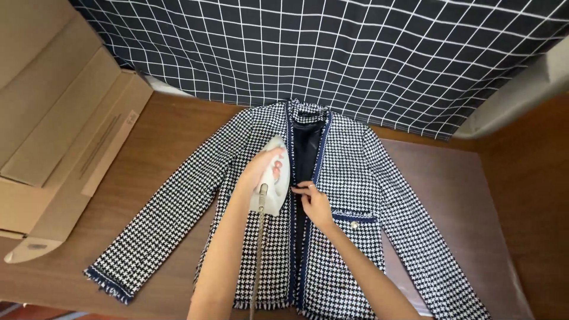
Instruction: Selecting a checkered blazer from a garment rack and ironing it on a table
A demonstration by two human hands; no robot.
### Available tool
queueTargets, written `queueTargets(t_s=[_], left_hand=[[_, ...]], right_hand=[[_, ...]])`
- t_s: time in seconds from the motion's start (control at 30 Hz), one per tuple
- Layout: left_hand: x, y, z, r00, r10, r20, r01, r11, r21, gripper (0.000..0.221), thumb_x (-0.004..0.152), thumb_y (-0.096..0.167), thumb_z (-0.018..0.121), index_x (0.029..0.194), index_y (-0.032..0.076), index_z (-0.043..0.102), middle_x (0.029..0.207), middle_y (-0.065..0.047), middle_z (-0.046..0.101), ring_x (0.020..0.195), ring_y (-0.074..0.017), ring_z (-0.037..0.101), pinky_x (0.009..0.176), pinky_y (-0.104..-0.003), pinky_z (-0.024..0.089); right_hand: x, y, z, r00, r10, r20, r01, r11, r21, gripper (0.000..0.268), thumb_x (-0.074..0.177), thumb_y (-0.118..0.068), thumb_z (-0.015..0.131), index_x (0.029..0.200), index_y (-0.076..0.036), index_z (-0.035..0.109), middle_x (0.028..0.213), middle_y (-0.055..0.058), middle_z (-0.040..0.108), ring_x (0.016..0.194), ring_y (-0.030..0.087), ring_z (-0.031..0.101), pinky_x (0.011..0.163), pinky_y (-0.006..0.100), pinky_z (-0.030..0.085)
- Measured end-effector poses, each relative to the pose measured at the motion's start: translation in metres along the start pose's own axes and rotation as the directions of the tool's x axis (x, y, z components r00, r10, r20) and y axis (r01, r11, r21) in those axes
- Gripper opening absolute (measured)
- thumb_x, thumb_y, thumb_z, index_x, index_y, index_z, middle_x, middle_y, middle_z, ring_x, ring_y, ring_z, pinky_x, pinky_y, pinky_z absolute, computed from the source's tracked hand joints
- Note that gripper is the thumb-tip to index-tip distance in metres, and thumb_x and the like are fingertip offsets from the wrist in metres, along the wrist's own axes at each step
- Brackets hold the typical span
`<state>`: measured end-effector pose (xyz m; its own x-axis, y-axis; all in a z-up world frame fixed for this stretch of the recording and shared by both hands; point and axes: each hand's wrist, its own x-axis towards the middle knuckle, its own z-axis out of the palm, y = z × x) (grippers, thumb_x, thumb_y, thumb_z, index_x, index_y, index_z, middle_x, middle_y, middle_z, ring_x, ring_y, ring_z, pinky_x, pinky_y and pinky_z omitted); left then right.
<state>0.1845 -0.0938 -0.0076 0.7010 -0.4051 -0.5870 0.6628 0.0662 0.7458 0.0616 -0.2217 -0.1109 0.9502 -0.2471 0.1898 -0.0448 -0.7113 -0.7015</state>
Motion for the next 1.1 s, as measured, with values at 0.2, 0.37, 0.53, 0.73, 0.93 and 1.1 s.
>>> queueTargets(t_s=[0.2,0.37,0.53,0.73,0.93,1.1], left_hand=[[0.005,-0.004,0.000,0.995,0.048,-0.091,-0.034,0.988,0.148,0.040,0.074,0.035,0.066,0.079,-0.004,0.056,0.052,-0.008,0.049,0.038,-0.0141,0.047,0.032,-0.027,0.044],[0.011,-0.004,-0.004,0.996,0.069,-0.062,-0.060,0.989,0.132,0.038,0.073,0.031,0.066,0.079,-0.005,0.055,0.050,-0.010,0.046,0.035,-0.0155,0.046,0.030,-0.028,0.042],[0.021,0.008,-0.003,0.997,0.063,-0.046,-0.054,0.981,0.187,0.038,0.071,0.031,0.067,0.079,-0.005,0.057,0.050,-0.010,0.047,0.036,-0.0153,0.046,0.030,-0.029,0.043],[0.034,0.035,0.004,0.998,0.031,-0.047,-0.021,0.979,0.201,0.037,0.070,0.030,0.066,0.075,-0.006,0.057,0.048,-0.007,0.044,0.035,-0.0141,0.044,0.031,-0.026,0.041],[0.077,0.051,0.007,0.999,0.043,-0.029,-0.037,0.984,0.176,0.038,0.071,0.031,0.065,0.076,-0.005,0.057,0.050,-0.006,0.043,0.037,-0.0125,0.042,0.031,-0.025,0.040],[0.073,0.073,0.019,1.000,0.010,0.003,-0.011,0.960,0.280,0.031,0.085,0.030,0.053,0.081,0.000,0.056,0.054,-0.001,0.045,0.040,-0.0071,0.038,0.037,-0.015,0.033]], right_hand=[[0.031,-0.020,0.001,0.983,-0.171,-0.064,0.162,0.978,-0.130,0.030,0.081,0.004,0.046,0.108,-0.009,0.048,0.109,0.008,0.061,0.100,0.026,0.056,0.080,0.037,0.046],[0.041,0.015,0.030,0.986,-0.162,-0.028,0.147,0.944,-0.296,0.036,0.080,0.000,0.043,0.113,-0.014,0.045,0.112,0.001,0.058,0.105,0.018,0.052,0.086,0.031,0.040],[0.042,0.024,0.032,0.988,-0.146,-0.047,0.130,0.958,-0.254,0.033,0.079,0.002,0.042,0.108,-0.013,0.049,0.107,0.000,0.062,0.103,0.017,0.054,0.085,0.030,0.040],[0.042,0.027,0.035,0.986,-0.148,-0.079,0.123,0.957,-0.263,0.034,0.078,0.001,0.044,0.107,-0.016,0.050,0.107,-0.005,0.062,0.101,0.012,0.054,0.084,0.028,0.040],[0.044,0.025,0.035,0.988,-0.139,-0.073,0.114,0.954,-0.277,0.031,0.078,0.001,0.043,0.104,-0.015,0.050,0.108,-0.003,0.063,0.101,0.012,0.055,0.085,0.027,0.040],[0.047,0.020,0.030,0.982,-0.178,-0.062,0.163,0.967,-0.196,0.052,0.069,0.010,0.043,0.116,-0.011,0.048,0.115,0.003,0.058,0.102,0.017,0.055,0.082,0.031,0.042]])
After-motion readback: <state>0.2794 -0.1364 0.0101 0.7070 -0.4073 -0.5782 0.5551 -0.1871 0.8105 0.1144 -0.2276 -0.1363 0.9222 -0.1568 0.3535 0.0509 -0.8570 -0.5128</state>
